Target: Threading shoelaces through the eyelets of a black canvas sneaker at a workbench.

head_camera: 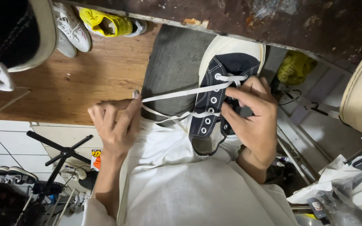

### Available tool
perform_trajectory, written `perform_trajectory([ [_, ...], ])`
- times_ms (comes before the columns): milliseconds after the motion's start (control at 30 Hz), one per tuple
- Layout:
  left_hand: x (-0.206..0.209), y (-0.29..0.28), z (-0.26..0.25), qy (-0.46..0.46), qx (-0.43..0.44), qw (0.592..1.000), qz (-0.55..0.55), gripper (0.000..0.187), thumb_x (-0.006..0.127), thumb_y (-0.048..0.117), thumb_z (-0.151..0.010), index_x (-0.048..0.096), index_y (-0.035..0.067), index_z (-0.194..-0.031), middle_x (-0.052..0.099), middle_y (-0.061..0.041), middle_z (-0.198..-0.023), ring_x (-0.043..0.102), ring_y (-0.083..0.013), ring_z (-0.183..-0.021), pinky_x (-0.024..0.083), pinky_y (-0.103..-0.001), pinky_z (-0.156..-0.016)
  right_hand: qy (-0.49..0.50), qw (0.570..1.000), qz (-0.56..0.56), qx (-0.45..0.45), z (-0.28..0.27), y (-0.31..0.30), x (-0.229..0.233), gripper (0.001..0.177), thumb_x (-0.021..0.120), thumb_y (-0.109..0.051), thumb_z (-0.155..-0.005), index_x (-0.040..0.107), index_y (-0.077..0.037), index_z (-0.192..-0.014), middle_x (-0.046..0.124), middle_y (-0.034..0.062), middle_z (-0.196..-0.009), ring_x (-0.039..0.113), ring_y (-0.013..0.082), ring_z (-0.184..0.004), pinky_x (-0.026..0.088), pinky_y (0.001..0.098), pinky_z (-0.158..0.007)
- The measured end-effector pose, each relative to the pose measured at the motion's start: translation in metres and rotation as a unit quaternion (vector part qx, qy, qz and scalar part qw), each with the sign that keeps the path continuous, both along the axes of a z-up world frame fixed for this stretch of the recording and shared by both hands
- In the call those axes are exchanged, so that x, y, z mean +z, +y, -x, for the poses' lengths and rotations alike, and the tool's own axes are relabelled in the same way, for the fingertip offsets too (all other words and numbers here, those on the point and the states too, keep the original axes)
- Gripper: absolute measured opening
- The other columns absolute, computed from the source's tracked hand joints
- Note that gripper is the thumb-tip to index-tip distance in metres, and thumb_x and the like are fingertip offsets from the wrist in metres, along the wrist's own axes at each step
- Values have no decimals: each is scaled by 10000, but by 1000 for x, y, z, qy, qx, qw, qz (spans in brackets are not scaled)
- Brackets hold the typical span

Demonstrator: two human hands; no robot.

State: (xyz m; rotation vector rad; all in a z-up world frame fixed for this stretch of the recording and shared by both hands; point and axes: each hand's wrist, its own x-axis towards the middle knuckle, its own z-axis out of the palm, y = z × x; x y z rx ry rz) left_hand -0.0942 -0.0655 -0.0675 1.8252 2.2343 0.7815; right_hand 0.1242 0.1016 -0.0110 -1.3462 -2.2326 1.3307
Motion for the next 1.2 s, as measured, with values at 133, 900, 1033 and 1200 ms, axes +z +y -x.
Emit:
perform_trajectory([
  [133, -25, -26, 9, 88, 13, 996, -2, 142, 738, 77, -917, 701, 119, -1047, 465, -74, -797, 361, -260, -704, 262, -377, -611, -3, 1000, -6, 4, 3, 0, 3, 209, 702, 106, -758, 668, 42, -954, 389, 67, -711, 392, 193, -692, 349, 367, -821],
  [900, -139, -159, 80, 44, 194, 978, 59, 114, 715, -1, -864, 686, 63, -954, 506, -68, -774, 494, -260, -685, 410, -348, -647, 85, 994, -59, -26, 4, -25, -21, 152, 702, 190, -768, 690, 78, -871, 355, 101, -645, 403, 237, -660, 389, 369, -743],
  [1033, -155, -185, 86, 0, 236, 967, 99, 75, 682, -17, -868, 683, 2, -940, 550, -130, -773, 552, -315, -687, 448, -376, -630, 75, 995, -59, -28, 6, -30, -21, 165, 664, 220, -796, 688, 96, -903, 355, 102, -658, 374, 226, -673, 358, 398, -782],
  [1200, -145, -174, 76, -175, 326, 918, 145, 28, 679, 25, -891, 694, 1, -896, 624, -144, -731, 614, -279, -647, 484, -374, -578, 76, 994, -64, -39, 7, -32, -24, 156, 668, 219, -794, 688, 92, -884, 357, 96, -644, 376, 223, -672, 356, 390, -775],
])
